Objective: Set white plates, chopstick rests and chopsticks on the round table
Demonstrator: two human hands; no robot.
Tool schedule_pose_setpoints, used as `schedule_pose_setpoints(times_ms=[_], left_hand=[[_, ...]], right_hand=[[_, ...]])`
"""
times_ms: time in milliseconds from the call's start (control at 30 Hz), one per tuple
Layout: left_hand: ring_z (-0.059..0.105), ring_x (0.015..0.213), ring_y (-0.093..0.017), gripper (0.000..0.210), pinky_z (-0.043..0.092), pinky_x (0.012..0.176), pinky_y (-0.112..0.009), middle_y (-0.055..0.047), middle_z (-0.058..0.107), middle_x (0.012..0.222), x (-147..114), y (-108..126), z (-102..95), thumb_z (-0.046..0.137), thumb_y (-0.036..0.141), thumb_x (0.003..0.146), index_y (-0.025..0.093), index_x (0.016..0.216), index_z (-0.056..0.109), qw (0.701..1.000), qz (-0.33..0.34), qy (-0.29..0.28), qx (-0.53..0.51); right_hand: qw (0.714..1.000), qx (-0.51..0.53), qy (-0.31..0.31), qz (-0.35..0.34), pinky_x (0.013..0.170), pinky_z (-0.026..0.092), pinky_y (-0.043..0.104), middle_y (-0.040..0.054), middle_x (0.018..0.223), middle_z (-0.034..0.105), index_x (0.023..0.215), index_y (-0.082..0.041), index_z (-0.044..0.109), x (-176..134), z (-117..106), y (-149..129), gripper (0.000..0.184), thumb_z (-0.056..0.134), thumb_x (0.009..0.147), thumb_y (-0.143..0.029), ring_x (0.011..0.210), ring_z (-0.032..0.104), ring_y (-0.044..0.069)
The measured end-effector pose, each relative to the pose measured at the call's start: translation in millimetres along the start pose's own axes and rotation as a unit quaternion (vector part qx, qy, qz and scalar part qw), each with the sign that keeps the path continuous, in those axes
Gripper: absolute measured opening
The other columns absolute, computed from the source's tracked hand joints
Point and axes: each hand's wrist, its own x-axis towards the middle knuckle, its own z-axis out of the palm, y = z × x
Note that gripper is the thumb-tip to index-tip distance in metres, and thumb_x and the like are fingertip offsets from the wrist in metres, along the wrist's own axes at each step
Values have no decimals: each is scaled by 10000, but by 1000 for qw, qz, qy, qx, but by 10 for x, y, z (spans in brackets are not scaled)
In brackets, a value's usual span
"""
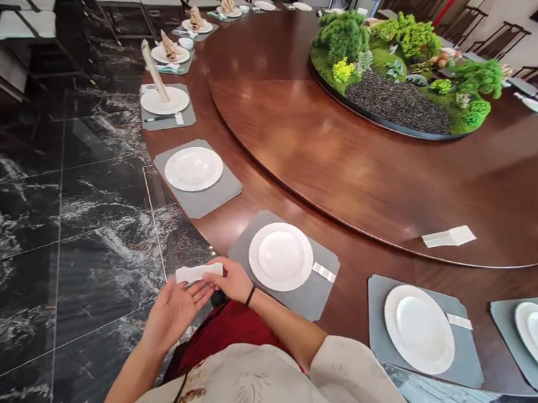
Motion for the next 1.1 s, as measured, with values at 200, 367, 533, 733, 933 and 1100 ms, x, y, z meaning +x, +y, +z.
schedule_pose_setpoints(times_ms=[200, 367, 533, 733, 933, 1100], left_hand=[[479, 651, -92, 271, 415, 613, -187, 24, 572, 753, -42, 739, -361, 657, 424, 813, 184, 929, 610, 969, 157, 74, 178], [447, 614, -113, 354, 366, 589, -233, 21, 558, 695, 201, 1047, -566, 567, 509, 842, 158, 870, 597, 898, 158, 42, 408], [481, 619, -144, 369, 373, 639, -281, 10, 546, 653, 582, 1247, -497, 448, 508, 900, 168, 791, 544, 796, 143, -24, 587], [568, 819, -172, 348, 424, 800, -306, -34, 633, 934, 1146, 1917, -429, 436, 509, 906, 204, 1038, 540, 777, 54, -107, 619], [564, 829, -186, 381, 442, 793, -309, -44, 625, 910, 1812, 2768, -481, 543, 545, 831, 196, 982, 555, 801, 51, -28, 596], [563, 815, -179, 380, 444, 754, -281, -29, 628, 887, 2230, 3337, -327, 614, 532, 789, 205, 975, 561, 822, 41, 20, 568]], right_hand=[[973, 203, -38, 107, 412, 267, 165, -67, 596, 522, 962, -166, 629, 530, 542, -265, 449, 786, 667, -465, 466, 383, 35], [935, 328, 64, 120, 444, 311, 152, -50, 625, 532, 805, -151, 627, 888, 860, -317, 402, 858, 588, -399, 510, 400, 29], [934, 336, 56, 109, 414, 326, 208, -5, 725, 602, 897, -178, 614, 1353, 995, -143, 464, 767, 664, -549, 503, 435, 76], [980, -93, 166, 57, 671, 432, 271, 33, 790, 630, 893, -166, 601, 2532, -108, 149, 312, 575, 860, -475, 705, 540, 146], [864, -440, 165, 181, 855, 412, 346, 135, 1074, 624, 1199, -133, 532, 3544, -1024, 593, 322, 497, 909, -270, 988, 553, 231], [871, -431, 196, 132, 1016, 351, 406, 126, 1320, 459, 1343, -189, 430, 3549, -1098, 956, 644, 690, 765, -302, 1191, 404, 261]])
